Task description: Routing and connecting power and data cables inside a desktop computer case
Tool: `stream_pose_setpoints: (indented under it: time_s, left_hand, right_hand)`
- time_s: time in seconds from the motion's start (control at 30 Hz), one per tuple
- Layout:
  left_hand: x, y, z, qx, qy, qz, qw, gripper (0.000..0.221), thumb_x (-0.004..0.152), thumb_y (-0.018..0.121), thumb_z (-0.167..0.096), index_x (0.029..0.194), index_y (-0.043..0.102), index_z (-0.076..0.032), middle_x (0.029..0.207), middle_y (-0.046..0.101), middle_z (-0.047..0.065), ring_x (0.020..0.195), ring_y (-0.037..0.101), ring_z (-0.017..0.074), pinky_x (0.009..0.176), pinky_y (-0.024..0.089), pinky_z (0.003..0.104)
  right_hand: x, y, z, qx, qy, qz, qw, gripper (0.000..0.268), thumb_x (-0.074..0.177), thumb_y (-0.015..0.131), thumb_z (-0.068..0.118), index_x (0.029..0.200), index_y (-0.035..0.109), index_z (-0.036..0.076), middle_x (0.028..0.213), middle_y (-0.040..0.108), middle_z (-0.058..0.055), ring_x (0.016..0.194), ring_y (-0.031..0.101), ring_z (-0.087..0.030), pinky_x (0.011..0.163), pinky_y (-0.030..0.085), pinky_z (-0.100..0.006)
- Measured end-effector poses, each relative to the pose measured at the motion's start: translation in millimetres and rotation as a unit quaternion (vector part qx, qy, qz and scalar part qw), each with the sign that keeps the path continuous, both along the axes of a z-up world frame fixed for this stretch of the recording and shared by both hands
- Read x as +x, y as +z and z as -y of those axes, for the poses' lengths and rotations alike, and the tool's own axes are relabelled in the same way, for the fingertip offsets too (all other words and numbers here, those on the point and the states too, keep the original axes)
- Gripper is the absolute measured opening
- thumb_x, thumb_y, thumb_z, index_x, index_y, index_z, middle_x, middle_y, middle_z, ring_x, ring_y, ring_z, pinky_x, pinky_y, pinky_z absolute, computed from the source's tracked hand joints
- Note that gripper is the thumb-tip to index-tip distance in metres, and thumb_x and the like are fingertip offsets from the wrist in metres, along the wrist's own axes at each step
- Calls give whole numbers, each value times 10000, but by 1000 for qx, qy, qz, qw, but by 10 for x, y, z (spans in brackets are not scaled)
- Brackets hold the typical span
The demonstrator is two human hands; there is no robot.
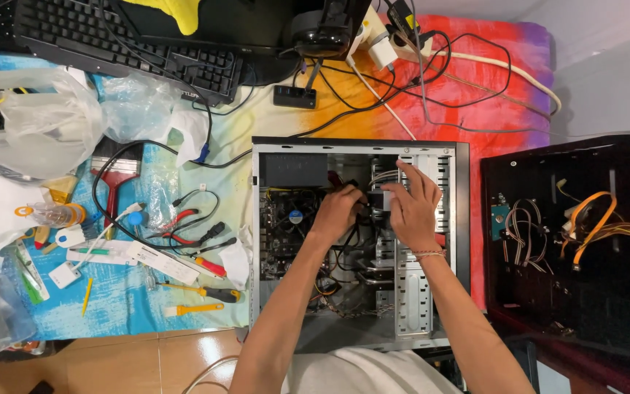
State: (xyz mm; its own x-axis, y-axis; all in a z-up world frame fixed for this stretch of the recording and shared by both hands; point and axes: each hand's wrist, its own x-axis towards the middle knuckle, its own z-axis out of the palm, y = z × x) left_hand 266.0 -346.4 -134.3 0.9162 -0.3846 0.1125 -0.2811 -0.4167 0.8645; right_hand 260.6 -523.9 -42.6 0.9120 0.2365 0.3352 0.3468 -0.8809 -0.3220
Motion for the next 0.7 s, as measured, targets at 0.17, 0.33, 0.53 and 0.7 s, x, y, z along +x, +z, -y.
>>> stream_pose_setpoints:
  time_s: [0.17,0.33,0.53,0.7]
  left_hand:
    - [-19,-254,40,12,11,-13,1000,198,818,644,81,990,665,-16,840,625,126,775,649,292,653,521,378]
    - [-39,-227,51,-110,20,-54,992,135,901,615,67,1013,674,19,880,656,193,846,676,349,712,552,412]
    - [-49,-263,72,-132,43,-58,989,113,919,654,58,1017,692,15,904,699,185,879,702,354,761,581,427]
    - [-2,-401,78,-125,39,-91,987,209,860,630,69,1061,682,43,943,684,252,917,682,417,788,582,488]
  right_hand:
    - [-2,-19,4,4,1,-2,1000,280,982,439,77,1017,681,213,1496,483,11,1361,385,-226,1079,212,-400]
    - [6,-24,12,-2,7,2,1000,275,979,444,75,1017,679,213,1495,483,5,1358,385,-227,1075,212,-402]
    - [8,-11,2,1,8,-5,1000,284,980,437,67,1013,681,208,1489,483,-2,1360,378,-231,1082,204,-405]
    - [5,-17,2,-2,10,-5,1000,293,989,425,63,1014,685,195,1491,482,-12,1356,372,-230,1086,196,-401]
